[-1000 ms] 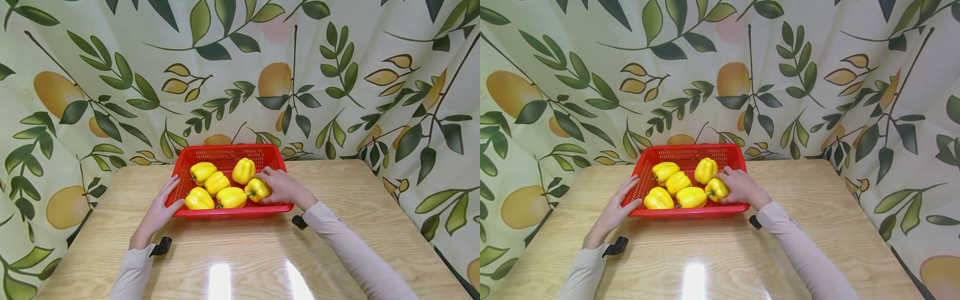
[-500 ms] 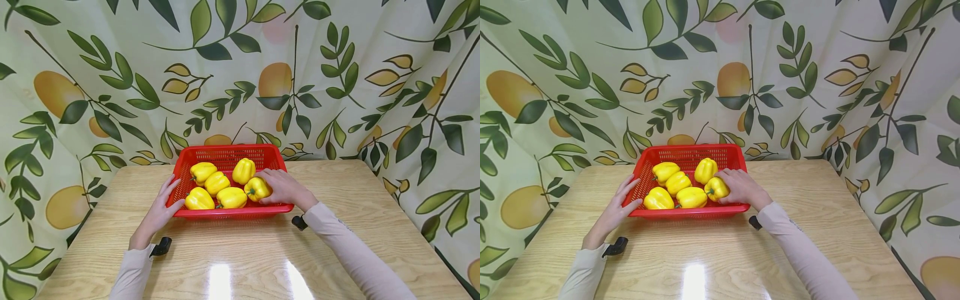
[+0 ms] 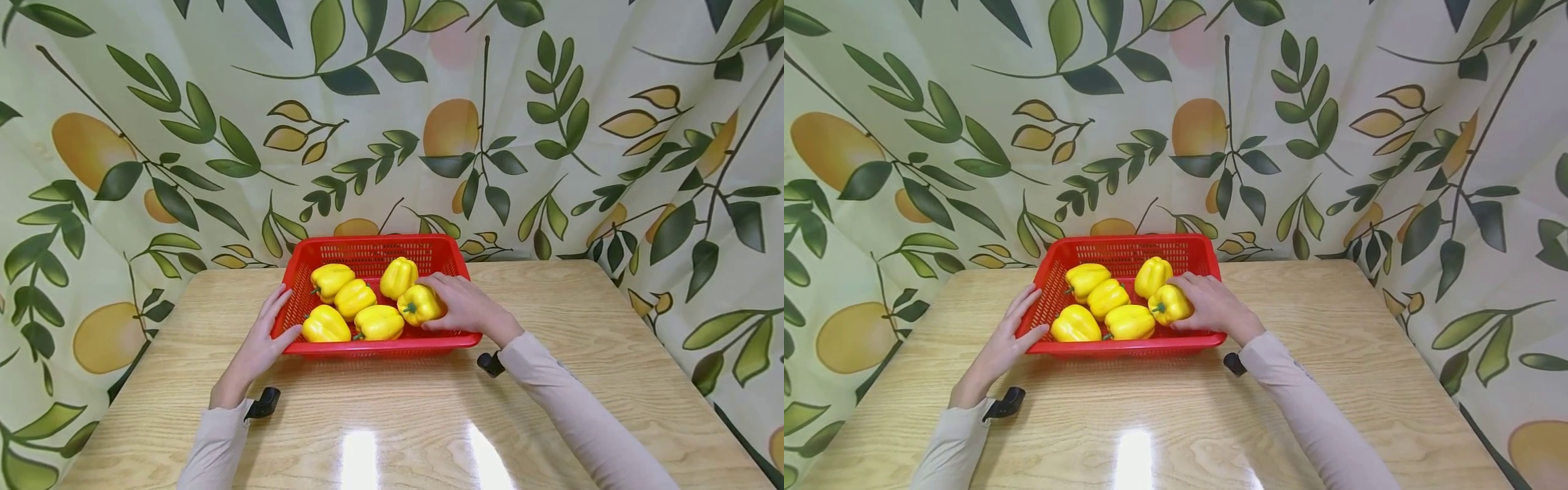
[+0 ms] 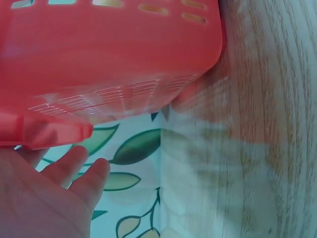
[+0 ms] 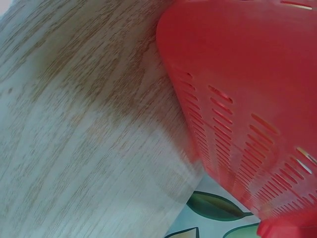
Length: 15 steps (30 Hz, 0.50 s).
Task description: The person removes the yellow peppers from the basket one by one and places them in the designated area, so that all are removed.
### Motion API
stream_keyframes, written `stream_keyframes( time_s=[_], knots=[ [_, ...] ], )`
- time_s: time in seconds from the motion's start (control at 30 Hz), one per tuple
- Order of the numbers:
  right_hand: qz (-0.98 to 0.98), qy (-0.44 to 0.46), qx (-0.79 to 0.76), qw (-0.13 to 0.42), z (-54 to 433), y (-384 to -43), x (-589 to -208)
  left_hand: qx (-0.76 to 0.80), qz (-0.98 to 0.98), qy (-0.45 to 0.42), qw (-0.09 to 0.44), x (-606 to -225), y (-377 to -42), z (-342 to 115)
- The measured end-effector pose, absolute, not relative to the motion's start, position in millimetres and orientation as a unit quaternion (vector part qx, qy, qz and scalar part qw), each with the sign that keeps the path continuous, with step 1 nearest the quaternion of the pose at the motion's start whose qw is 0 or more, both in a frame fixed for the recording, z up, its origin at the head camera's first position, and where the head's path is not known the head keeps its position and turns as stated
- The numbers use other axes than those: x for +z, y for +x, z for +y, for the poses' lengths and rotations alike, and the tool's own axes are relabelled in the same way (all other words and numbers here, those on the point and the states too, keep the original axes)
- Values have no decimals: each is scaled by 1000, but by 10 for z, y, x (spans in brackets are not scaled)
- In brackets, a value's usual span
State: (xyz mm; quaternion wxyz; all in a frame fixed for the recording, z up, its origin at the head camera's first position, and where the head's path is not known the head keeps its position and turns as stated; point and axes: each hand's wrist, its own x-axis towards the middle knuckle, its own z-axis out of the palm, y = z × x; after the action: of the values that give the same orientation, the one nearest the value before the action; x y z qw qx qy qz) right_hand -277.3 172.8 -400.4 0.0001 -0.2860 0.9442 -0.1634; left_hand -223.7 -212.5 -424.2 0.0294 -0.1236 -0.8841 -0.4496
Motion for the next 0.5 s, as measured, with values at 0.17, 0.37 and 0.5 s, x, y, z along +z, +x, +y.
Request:
stream_keyframes(
  time_s=[0.17,0.37,0.5],
  knots=[
    [941,-285,-182,-2,1738,-2759,-3993,-442,-889,-118,25,-4231,-2231,-2115],
    [937,-274,-215,-3,1741,-2741,-3968,-441,-890,-114,21,-4227,-2233,-2116],
    [933,-268,-241,-6,1742,-2745,-3966,-445,-888,-114,23,-4230,-2235,-2119]
  ],
)
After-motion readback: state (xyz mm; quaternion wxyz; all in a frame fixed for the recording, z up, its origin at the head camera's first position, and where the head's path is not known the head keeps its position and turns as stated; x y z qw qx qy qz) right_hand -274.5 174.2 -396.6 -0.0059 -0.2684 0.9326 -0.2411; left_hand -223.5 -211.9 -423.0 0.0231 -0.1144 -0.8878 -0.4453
